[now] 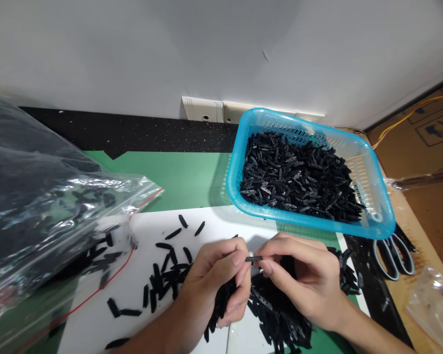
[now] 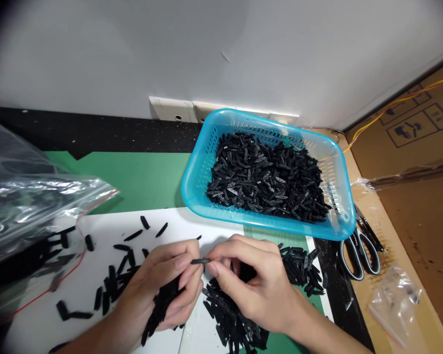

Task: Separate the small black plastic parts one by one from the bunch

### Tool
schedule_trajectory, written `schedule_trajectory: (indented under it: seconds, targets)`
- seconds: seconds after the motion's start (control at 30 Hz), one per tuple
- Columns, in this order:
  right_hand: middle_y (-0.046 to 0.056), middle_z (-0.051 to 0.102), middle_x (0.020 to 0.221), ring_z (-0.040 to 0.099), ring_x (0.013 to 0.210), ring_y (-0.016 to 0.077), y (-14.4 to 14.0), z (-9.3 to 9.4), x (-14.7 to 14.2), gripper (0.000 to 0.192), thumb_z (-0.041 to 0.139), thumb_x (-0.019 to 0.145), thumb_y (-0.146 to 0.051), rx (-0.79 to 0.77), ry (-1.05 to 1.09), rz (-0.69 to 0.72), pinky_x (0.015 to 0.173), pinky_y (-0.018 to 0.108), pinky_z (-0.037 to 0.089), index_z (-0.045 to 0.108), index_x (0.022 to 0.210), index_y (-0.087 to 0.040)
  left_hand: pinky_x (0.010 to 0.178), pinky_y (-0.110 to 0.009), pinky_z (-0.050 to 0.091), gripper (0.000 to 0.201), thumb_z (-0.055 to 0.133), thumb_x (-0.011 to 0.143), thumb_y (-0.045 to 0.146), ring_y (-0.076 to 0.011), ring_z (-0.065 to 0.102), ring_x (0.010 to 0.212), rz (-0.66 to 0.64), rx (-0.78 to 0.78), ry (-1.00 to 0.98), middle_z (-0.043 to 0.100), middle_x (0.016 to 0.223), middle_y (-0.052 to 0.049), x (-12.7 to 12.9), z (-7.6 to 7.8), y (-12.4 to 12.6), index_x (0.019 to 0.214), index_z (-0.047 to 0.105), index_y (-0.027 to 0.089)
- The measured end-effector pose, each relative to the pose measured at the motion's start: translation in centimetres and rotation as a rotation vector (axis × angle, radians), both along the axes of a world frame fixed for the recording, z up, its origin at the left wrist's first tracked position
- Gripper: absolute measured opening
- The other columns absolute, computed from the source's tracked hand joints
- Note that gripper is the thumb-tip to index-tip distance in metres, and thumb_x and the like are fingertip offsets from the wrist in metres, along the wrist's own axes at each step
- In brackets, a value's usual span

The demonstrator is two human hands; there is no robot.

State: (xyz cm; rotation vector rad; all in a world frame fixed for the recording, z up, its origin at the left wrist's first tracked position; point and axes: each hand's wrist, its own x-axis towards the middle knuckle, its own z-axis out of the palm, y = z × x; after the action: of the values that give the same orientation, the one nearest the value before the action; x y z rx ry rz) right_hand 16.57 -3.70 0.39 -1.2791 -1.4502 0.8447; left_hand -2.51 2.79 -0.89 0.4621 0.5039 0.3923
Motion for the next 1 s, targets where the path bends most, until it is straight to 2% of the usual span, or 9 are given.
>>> schedule_trajectory:
  seconds: [0.37, 0.5, 0.6, 0.7, 0.8, 0.9, 1.0]
  targets:
    - [0.001, 0.074, 0.080, 0.066, 0.066, 0.0146, -0.2, 0.0, 0.2, 0.008, 0.074, 0.104, -0.012, -0.010, -0.019, -0.016, 0.060, 0.027, 0.054, 0.079, 0.106, -0.017, 0.038, -0.014, 0.028, 0.050, 0.073, 0.105, 0.054, -0.0041, 0.034, 0.037, -0.003, -0.003, 0.020, 0.048, 0.052, 0.007, 0.0, -0.2, -0.2, 0.075, 0.053, 0.020]
    - [0.004, 0.078, 0.088, 0.071, 0.073, 0.0174, -0.2, -0.3, 0.1, 0.011, 0.075, 0.104, -0.012, 0.009, -0.027, -0.019, 0.062, 0.029, 0.058, 0.078, 0.112, -0.019, 0.038, -0.015, 0.028, 0.051, 0.075, 0.104, 0.055, -0.0042, 0.033, 0.038, -0.017, 0.021, 0.042, 0.048, 0.053, 0.007, 0.1, 0.1, 0.0, 0.074, 0.052, 0.021]
    - [0.008, 0.081, 0.102, 0.077, 0.086, 0.0203, -0.5, -0.3, 0.1, 0.023, 0.075, 0.102, -0.008, 0.101, -0.066, -0.047, 0.070, 0.032, 0.065, 0.076, 0.123, -0.018, 0.038, -0.015, 0.027, 0.053, 0.077, 0.102, 0.057, -0.0040, 0.033, 0.038, -0.028, 0.033, 0.070, 0.047, 0.052, 0.008, 0.1, 0.6, 0.2, 0.073, 0.052, 0.021]
    - [0.012, 0.081, 0.115, 0.081, 0.100, 0.0227, -1.2, 0.0, 0.2, 0.031, 0.075, 0.097, -0.001, 0.299, -0.263, -0.093, 0.082, 0.034, 0.071, 0.076, 0.125, -0.014, 0.039, -0.015, 0.026, 0.054, 0.078, 0.101, 0.057, -0.0035, 0.030, 0.039, -0.029, 0.023, 0.084, 0.046, 0.052, 0.008, 0.0, 0.9, 0.2, 0.072, 0.050, 0.021]
    - [0.012, 0.082, 0.116, 0.083, 0.102, 0.0245, -2.1, 0.1, 0.2, 0.036, 0.076, 0.096, 0.002, 0.442, -0.420, -0.113, 0.088, 0.038, 0.074, 0.078, 0.127, -0.015, 0.041, -0.016, 0.026, 0.055, 0.077, 0.101, 0.059, -0.0040, 0.030, 0.041, -0.035, 0.034, 0.099, 0.045, 0.053, 0.009, 0.0, 1.0, 0.1, 0.073, 0.050, 0.021]
    - [0.009, 0.085, 0.115, 0.084, 0.105, 0.0288, -2.5, -0.3, 0.1, 0.042, 0.075, 0.099, 0.000, 0.467, -0.446, -0.134, 0.089, 0.046, 0.076, 0.078, 0.136, -0.020, 0.042, -0.018, 0.026, 0.057, 0.074, 0.103, 0.063, -0.0051, 0.031, 0.043, -0.068, 0.119, 0.141, 0.043, 0.053, 0.008, 0.0, 1.1, -0.2, 0.072, 0.048, 0.022]
    - [0.009, 0.087, 0.113, 0.084, 0.103, 0.0295, -2.3, -0.5, 0.0, 0.042, 0.073, 0.101, 0.000, 0.427, -0.449, -0.124, 0.086, 0.047, 0.076, 0.079, 0.137, -0.021, 0.044, -0.020, 0.027, 0.058, 0.065, 0.109, 0.063, -0.0067, 0.033, 0.046, -0.096, 0.263, 0.186, 0.045, 0.054, 0.007, 0.0, 1.1, -0.5, 0.072, 0.046, 0.023]
